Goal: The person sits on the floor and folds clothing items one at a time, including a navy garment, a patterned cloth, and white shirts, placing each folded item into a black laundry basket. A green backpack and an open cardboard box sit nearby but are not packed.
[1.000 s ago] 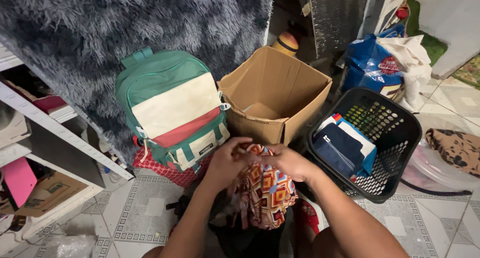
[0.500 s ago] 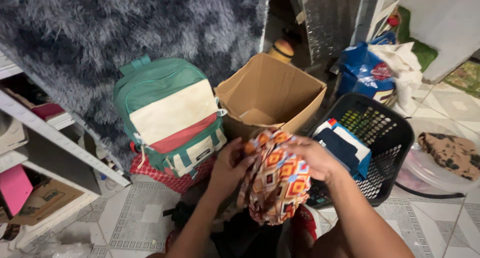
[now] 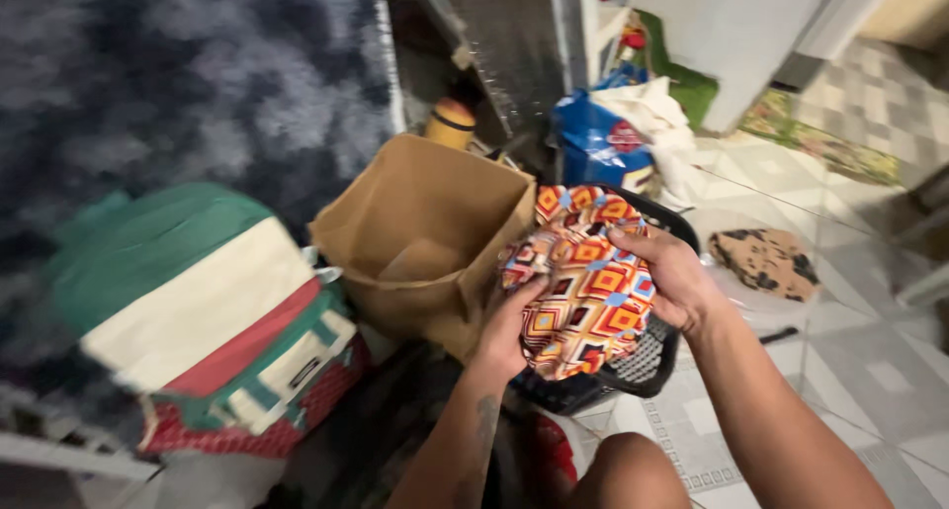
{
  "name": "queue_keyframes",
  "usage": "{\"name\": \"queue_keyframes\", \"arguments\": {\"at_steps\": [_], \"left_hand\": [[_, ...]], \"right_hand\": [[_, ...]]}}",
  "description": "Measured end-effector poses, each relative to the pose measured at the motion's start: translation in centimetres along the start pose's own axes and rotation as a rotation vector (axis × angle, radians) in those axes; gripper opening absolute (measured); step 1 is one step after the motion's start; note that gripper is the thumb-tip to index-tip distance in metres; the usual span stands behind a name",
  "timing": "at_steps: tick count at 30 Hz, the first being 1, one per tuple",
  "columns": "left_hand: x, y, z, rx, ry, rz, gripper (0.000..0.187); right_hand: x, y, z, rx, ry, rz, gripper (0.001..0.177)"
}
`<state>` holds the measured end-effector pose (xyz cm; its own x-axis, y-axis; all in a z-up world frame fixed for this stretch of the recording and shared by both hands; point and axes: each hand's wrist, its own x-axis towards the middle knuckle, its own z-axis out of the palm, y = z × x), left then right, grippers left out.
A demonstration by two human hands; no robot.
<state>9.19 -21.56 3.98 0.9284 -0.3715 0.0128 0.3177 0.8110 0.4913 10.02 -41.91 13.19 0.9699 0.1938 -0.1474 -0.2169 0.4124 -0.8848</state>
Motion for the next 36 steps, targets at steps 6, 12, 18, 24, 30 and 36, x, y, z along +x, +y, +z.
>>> {"name": "queue_keyframes", "arguments": {"at_steps": [6, 12, 18, 24, 30, 36], "left_hand": [[8.1, -4.9, -5.2, 0.498, 0.124, 0.116, 0.043], [18.2, -5.2, -4.7, 0.994, 0.108, 0.247, 0.055], [20.4, -4.0, -3.8, 1.794, 0.249, 0.080, 0.076], [17.6, -5.7, -7.7, 2.085, 0.178, 0.078, 0.041], [14.4, -5.1, -6.9, 2.004, 0.076, 0.060, 0.044], [9.0, -1.6, -5.2, 1.858, 0.004, 0.205, 0.029]], "right_hand": [[1.7, 3.5, -8.9, -0.003, 0.210, 0.029, 0.032], [6.5, 4.4, -16.4, 0.131, 0.355, -0.096, 0.027], [12.2, 10.8, -24.9, -0.112, 0.523, 0.033, 0.030], [15.6, 17.8, -28.7, -0.864, 0.448, 0.087, 0.038], [15.9, 16.6, -22.6, -1.274, 0.256, -0.042, 0.030], [12.6, 13.5, -11.1, -1.175, 0.016, -0.042, 0.029]]}}
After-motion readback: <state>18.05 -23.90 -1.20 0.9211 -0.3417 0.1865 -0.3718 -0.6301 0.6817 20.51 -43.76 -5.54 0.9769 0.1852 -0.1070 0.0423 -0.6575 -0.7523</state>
